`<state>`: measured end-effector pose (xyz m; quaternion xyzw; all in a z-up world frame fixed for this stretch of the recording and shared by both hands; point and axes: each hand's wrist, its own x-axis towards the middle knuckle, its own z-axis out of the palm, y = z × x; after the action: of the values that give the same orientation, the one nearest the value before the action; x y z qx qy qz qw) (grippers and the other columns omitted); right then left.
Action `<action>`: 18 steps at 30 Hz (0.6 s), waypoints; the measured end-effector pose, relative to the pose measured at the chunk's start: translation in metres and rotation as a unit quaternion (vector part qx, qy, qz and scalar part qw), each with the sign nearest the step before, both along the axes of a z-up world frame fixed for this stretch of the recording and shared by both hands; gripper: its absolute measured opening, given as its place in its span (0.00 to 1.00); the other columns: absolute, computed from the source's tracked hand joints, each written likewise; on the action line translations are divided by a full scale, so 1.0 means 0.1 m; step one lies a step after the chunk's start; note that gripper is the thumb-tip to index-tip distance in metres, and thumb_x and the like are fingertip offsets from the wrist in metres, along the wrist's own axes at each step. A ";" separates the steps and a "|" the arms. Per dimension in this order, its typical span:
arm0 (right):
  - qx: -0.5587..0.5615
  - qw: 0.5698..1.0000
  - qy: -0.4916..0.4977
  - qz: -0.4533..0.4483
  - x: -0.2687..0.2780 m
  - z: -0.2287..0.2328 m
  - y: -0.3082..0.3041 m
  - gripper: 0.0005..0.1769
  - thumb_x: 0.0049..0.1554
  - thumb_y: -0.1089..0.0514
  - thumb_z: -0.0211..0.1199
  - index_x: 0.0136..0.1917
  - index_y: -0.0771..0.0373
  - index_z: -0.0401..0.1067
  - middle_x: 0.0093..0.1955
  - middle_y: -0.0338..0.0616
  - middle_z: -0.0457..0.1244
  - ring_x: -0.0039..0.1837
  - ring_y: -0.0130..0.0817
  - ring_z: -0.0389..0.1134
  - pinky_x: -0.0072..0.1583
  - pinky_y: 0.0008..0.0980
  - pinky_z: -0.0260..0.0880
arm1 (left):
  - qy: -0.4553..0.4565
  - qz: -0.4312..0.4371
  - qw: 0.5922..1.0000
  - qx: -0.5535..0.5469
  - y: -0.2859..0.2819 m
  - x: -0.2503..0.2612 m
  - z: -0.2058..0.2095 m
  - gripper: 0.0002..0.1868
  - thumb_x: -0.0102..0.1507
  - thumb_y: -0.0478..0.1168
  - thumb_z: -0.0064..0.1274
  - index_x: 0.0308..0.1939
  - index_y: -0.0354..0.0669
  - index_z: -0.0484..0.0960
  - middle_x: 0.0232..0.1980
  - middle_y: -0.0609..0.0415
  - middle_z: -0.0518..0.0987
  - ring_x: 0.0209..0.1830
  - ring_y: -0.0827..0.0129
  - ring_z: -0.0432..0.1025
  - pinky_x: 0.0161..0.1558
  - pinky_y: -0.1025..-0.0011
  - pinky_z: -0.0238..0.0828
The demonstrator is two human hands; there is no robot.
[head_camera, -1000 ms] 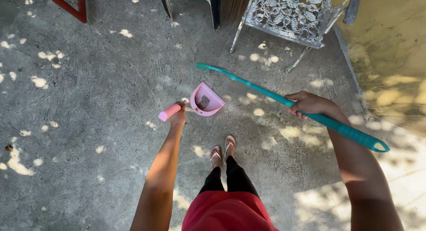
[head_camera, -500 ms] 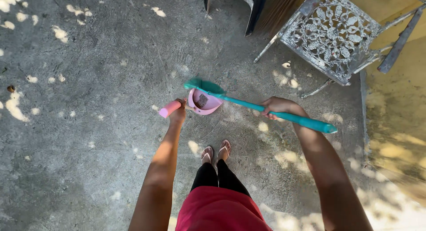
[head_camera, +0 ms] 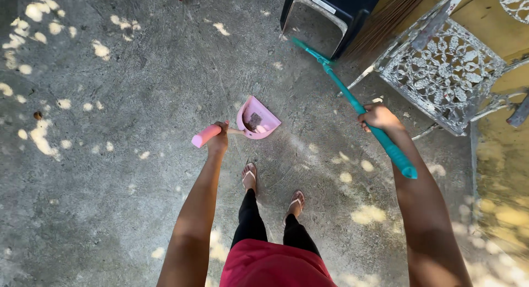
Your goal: Sweeping and raking leaves into a pink dustpan in an outdoor garden area.
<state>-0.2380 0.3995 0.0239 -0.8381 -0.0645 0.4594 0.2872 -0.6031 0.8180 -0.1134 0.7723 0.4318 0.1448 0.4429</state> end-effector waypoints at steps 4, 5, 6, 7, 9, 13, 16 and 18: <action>0.044 0.990 0.000 -0.137 0.01 -0.73 0.80 0.06 0.57 0.70 0.59 0.46 0.78 0.73 0.35 0.50 0.65 0.34 0.33 0.66 0.35 0.33 0.67 | 0.058 -0.017 0.998 -0.022 0.56 0.20 0.20 0.26 0.70 0.57 0.50 0.32 0.37 0.75 0.28 0.46 0.73 0.30 0.57 0.66 0.37 0.57 0.64; 0.052 0.988 0.031 -0.142 -0.06 -1.03 0.93 0.05 0.55 0.72 0.61 0.46 0.79 0.71 0.34 0.52 0.64 0.32 0.35 0.65 0.34 0.35 0.67 | 0.072 -0.021 0.997 -0.029 0.67 0.21 0.18 0.25 0.70 0.58 0.50 0.33 0.37 0.75 0.28 0.45 0.74 0.31 0.55 0.67 0.38 0.57 0.64; 0.059 0.985 0.062 -0.148 -0.13 -1.33 1.04 0.07 0.54 0.73 0.63 0.46 0.79 0.69 0.33 0.54 0.63 0.31 0.37 0.64 0.33 0.36 0.66 | 0.086 -0.024 0.995 -0.035 0.78 0.23 0.16 0.25 0.70 0.58 0.50 0.34 0.38 0.76 0.29 0.44 0.75 0.31 0.54 0.68 0.39 0.57 0.64; 0.059 0.985 0.062 -0.148 -0.27 -1.21 1.17 0.07 0.54 0.73 0.63 0.46 0.79 0.69 0.33 0.54 0.63 0.31 0.37 0.64 0.33 0.36 0.66 | 0.087 -0.025 0.995 -0.035 0.89 0.24 0.05 0.25 0.70 0.58 0.50 0.34 0.38 0.76 0.29 0.44 0.75 0.31 0.54 0.68 0.39 0.57 0.64; 0.023 0.993 0.103 -0.046 -0.57 -0.96 1.36 0.08 0.54 0.73 0.63 0.47 0.78 0.69 0.32 0.51 0.63 0.30 0.36 0.65 0.32 0.35 0.66 | 0.086 -0.035 0.996 0.012 1.06 0.26 -0.16 0.25 0.69 0.58 0.51 0.33 0.38 0.77 0.31 0.46 0.76 0.32 0.55 0.71 0.38 0.56 0.65; -0.054 0.979 0.175 0.085 -0.39 -0.01 1.29 0.16 0.57 0.66 0.64 0.59 0.71 0.72 0.30 0.45 0.62 0.30 0.30 0.62 0.31 0.28 0.64 | 0.023 -0.071 0.995 0.068 1.26 0.35 -0.21 0.23 0.68 0.55 0.55 0.32 0.38 0.79 0.35 0.43 0.77 0.33 0.54 0.72 0.39 0.58 0.67; -0.009 0.976 0.207 0.069 -0.29 0.51 1.16 0.31 0.55 0.65 0.64 0.71 0.65 0.68 0.30 0.43 0.64 0.29 0.28 0.62 0.29 0.28 0.62 | 0.058 -0.069 0.993 -0.073 1.28 0.43 0.02 0.21 0.67 0.54 0.56 0.34 0.38 0.79 0.31 0.47 0.79 0.31 0.60 0.74 0.40 0.63 0.70; -0.041 0.986 0.150 0.067 -0.28 0.61 1.20 0.32 0.56 0.65 0.64 0.74 0.66 0.65 0.30 0.47 0.64 0.30 0.31 0.63 0.30 0.30 0.64 | 0.002 -0.042 0.997 -0.060 1.25 0.43 0.04 0.18 0.68 0.51 0.56 0.38 0.39 0.77 0.31 0.49 0.78 0.32 0.64 0.71 0.39 0.65 0.69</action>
<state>-0.2657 0.5197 0.0847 -0.7643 -0.0575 0.6005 0.2278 -0.5605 0.9433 -0.1091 0.7620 0.4077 0.0981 0.4935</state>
